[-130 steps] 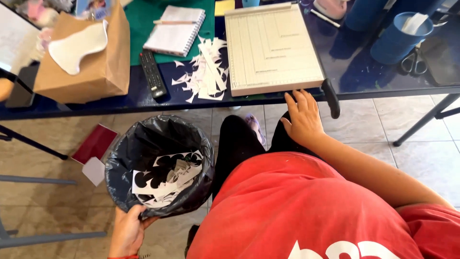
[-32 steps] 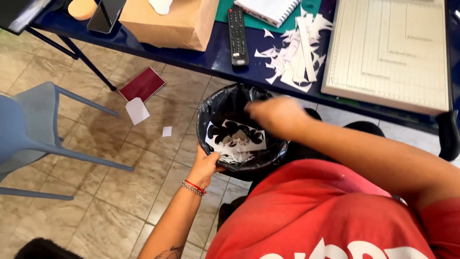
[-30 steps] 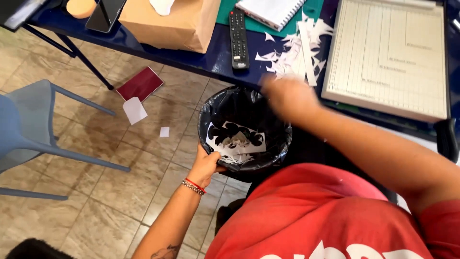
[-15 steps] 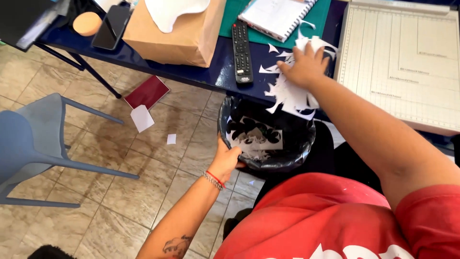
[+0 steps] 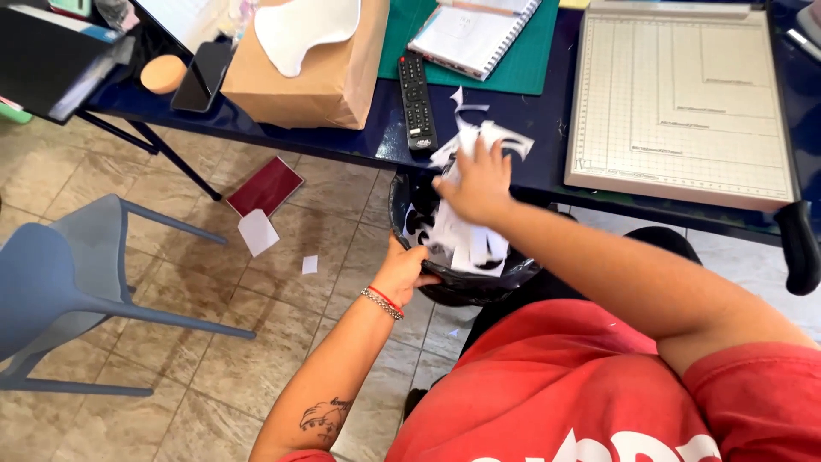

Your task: Cutting out printed paper designs with scissors and cleaning up paper scraps

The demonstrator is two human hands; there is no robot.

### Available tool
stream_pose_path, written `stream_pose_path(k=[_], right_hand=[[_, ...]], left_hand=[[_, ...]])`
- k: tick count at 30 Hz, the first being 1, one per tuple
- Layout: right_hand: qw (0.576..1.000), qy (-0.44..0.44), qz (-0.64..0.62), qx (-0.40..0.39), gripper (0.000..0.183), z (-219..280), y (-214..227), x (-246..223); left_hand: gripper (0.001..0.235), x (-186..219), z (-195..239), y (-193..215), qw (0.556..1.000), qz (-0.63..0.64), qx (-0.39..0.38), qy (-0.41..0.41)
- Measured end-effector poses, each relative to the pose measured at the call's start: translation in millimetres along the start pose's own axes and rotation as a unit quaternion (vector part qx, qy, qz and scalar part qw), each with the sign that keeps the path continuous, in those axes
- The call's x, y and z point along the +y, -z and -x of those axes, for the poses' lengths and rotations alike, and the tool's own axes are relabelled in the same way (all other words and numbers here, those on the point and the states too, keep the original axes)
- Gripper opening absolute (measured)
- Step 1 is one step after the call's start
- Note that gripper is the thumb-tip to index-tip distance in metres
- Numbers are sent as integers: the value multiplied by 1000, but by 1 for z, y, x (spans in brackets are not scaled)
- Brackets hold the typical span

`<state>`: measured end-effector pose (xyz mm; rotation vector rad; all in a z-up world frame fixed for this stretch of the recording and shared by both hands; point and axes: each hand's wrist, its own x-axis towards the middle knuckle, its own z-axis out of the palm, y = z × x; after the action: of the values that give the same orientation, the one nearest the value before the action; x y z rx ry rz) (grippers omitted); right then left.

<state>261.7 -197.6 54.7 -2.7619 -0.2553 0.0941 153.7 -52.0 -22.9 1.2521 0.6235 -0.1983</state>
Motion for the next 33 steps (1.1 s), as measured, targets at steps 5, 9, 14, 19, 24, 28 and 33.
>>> stream_pose_path(k=[5, 9, 14, 19, 24, 28, 33], right_hand=[[992, 92, -20, -84, 77, 58, 16, -9], [969, 224, -30, 99, 42, 63, -21, 30], [913, 332, -47, 233, 5, -29, 11, 46], [969, 245, -9, -3, 54, -111, 17, 41], [979, 198, -10, -48, 64, -99, 6, 46], [929, 369, -21, -14, 52, 2, 12, 47], [877, 474, -68, 34, 30, 33, 38, 50]], left_hand=[[87, 14, 18, 3, 1000, 14, 7, 17], [76, 14, 16, 13, 1000, 10, -6, 20], [66, 6, 7, 18, 999, 32, -8, 20], [59, 30, 20, 9, 995, -73, -2, 64], [63, 44, 32, 10, 995, -74, -21, 70], [67, 35, 35, 10, 996, -64, -21, 62], [66, 26, 42, 6, 998, -35, -18, 50]])
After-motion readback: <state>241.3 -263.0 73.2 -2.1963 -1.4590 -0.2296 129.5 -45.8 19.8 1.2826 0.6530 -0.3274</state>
